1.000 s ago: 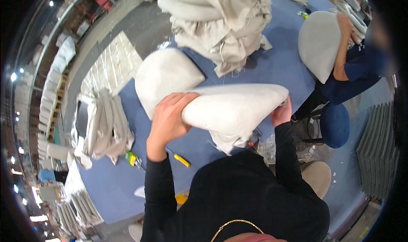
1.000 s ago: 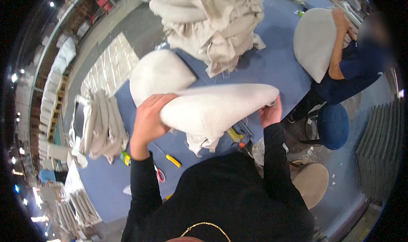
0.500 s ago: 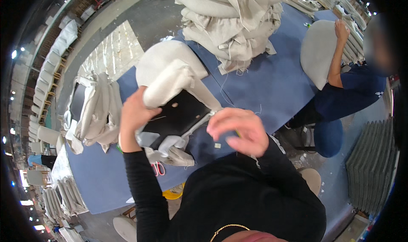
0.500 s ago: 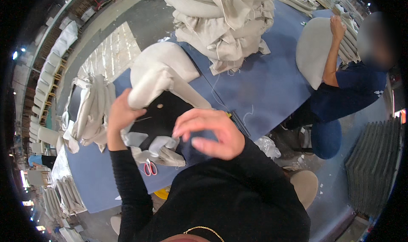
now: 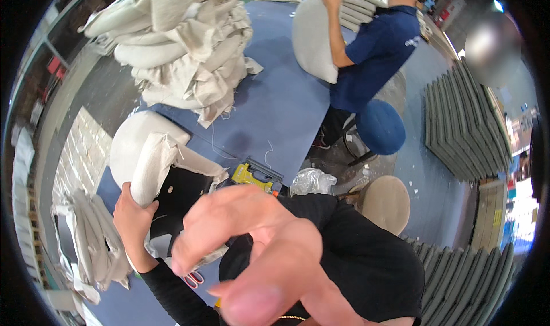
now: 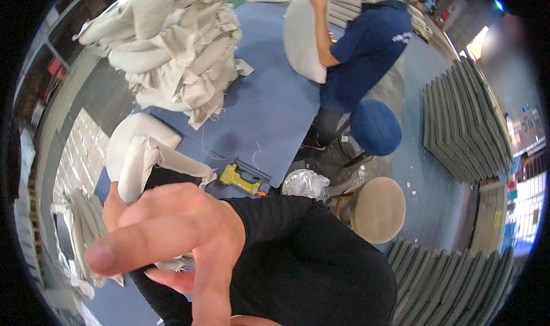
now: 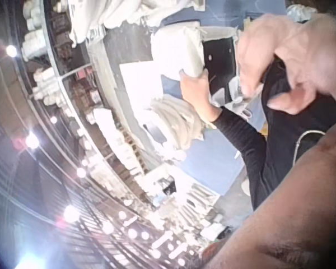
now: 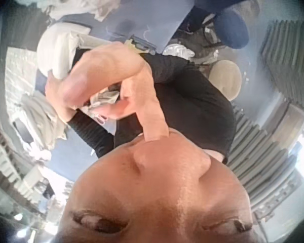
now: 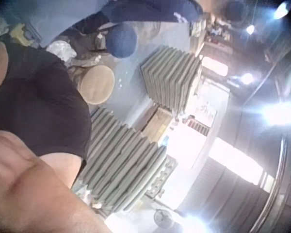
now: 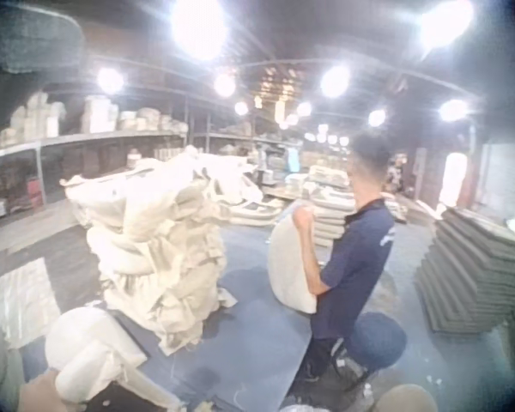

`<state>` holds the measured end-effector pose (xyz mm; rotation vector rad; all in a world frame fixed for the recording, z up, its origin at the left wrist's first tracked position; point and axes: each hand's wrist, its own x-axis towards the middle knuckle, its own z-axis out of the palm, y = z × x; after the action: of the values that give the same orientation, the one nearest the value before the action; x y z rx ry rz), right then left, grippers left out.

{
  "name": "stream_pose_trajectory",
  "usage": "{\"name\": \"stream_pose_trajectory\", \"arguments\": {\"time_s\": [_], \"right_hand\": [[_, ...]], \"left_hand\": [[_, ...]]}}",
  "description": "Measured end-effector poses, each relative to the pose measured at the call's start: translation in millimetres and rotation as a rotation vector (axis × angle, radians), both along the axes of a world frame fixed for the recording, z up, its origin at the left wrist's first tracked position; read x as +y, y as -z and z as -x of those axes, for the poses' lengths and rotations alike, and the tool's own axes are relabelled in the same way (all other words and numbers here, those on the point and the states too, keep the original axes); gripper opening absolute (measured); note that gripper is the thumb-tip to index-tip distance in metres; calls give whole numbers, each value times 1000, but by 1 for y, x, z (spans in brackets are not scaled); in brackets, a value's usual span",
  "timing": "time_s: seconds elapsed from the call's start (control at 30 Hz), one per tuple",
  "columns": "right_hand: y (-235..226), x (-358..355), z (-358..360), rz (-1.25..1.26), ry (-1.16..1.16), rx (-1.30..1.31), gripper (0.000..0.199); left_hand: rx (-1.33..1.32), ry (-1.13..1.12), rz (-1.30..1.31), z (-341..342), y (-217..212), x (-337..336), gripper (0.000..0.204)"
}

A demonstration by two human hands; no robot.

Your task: The person covers a cushion with fabric, trims excess material with scissors, and secures the fabric to the cushion base using a staple gun. They repeatedly adjust the fabric and re-staple edges to ensure a tight fit.

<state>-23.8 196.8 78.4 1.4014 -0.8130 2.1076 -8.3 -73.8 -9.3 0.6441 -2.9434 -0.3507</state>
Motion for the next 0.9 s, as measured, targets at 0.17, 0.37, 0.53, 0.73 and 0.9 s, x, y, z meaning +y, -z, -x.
{"name": "stream_pose_trajectory", "arguments": {"time_s": [0.17,0.37,0.53,0.73,0.9], "right_hand": [[-8,28,-32,-83,236,-346,32],[21,21,-6,121,-122,34,51],[2,24,-8,342,-123,183,36],[18,21,5,255,-230,251,55],[11,24,1,399,-61,265,60]], "left_hand": [[-23,61,50,1,0,6,70],[64,238,-61,-4,-7,15,77],[119,387,-152,-2,-16,30,83],[124,432,-176,0,-16,41,91],[90,379,-167,1,-16,41,93]]}}
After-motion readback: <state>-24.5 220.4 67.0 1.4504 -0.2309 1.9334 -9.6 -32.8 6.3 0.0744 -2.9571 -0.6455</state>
